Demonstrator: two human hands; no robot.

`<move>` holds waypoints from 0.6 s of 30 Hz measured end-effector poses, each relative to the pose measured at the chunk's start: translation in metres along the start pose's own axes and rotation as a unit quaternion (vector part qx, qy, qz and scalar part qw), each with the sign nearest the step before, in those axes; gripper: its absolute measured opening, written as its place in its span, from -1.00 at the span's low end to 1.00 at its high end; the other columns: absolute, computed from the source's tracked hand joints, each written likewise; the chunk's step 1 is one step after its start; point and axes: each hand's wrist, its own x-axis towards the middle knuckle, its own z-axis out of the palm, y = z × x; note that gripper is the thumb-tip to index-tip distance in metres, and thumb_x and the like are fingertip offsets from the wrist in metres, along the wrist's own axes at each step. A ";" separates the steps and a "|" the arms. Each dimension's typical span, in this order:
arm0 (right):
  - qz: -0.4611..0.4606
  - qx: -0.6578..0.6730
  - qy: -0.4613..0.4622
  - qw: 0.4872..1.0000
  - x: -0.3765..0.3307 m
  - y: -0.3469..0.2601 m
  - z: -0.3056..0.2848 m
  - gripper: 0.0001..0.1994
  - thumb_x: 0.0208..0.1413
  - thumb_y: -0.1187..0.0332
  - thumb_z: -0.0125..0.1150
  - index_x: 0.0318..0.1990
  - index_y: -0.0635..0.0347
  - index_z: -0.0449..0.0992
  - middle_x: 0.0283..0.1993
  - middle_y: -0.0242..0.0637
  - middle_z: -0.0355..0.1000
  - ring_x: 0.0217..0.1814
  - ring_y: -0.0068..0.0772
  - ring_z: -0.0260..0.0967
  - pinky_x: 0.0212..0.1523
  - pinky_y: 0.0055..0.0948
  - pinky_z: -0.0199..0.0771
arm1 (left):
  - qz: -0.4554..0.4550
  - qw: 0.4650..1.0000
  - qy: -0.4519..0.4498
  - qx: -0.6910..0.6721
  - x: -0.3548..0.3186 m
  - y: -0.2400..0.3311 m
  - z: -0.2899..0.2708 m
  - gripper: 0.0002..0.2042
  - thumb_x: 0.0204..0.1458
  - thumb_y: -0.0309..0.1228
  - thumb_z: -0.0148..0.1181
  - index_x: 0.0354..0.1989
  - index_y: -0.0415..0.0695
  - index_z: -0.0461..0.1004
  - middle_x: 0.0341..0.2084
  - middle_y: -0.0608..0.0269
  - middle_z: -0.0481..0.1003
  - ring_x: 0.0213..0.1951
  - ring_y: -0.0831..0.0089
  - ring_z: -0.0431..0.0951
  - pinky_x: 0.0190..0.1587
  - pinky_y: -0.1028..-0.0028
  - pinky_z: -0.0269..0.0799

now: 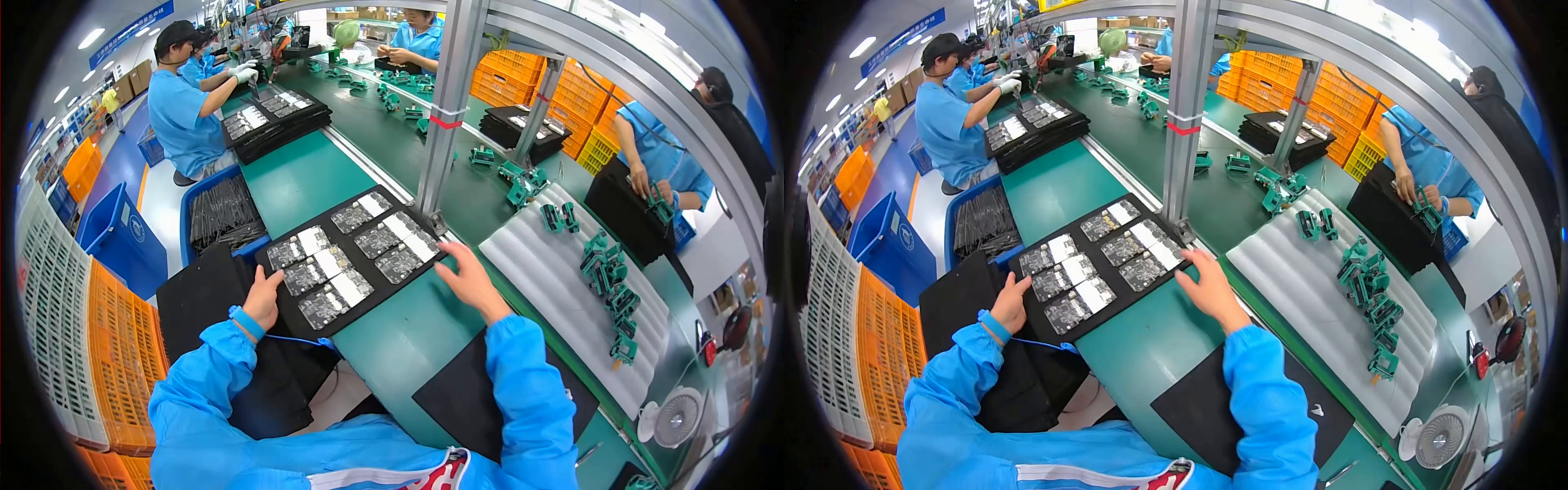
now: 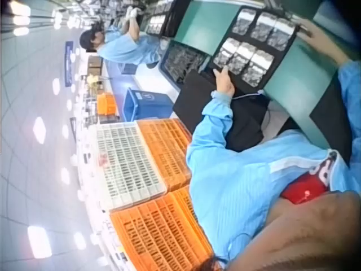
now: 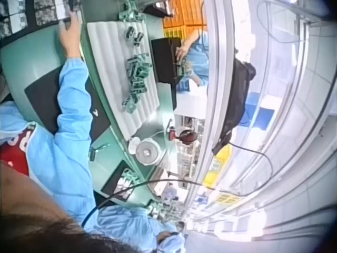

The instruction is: The person removes protective film from circuit boards using tweezers, attaches electronic modules onto the circuit boards by hand, and places the assembled boards onto a tray.

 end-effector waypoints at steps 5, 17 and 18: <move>0.109 0.029 0.071 0.991 0.043 0.010 0.034 -0.39 0.12 0.07 0.28 0.25 0.25 0.41 0.19 0.06 0.45 0.23 0.14 0.30 0.28 -0.09 0.28 | 0.008 0.998 0.002 -0.056 -0.015 -0.010 0.002 -0.14 0.33 -0.36 0.03 0.53 -0.07 -0.54 0.43 0.03 0.09 0.36 0.18 0.22 0.38 0.24 0.17; -0.061 -0.255 0.159 0.952 0.036 -0.012 0.018 -0.58 0.08 0.14 0.33 0.01 0.20 0.53 -0.16 -0.12 0.47 -0.07 0.02 0.39 -0.10 -0.09 0.45 | 0.192 0.958 0.060 0.203 -0.072 -0.011 0.019 -0.18 0.30 -0.40 0.04 0.53 -0.19 -0.43 0.51 -0.09 -0.18 0.49 0.15 -0.05 0.47 0.29 -0.11; -0.036 -0.256 0.144 0.955 0.041 -0.010 0.022 -0.59 0.08 0.13 0.33 0.00 0.20 0.54 -0.18 -0.13 0.46 -0.10 -0.02 0.41 -0.16 -0.10 0.46 | 0.298 0.889 0.084 0.338 -0.075 -0.009 0.017 -0.15 0.22 -0.43 0.13 0.53 -0.25 -0.34 0.50 -0.12 -0.16 0.51 0.09 -0.11 0.49 0.28 -0.17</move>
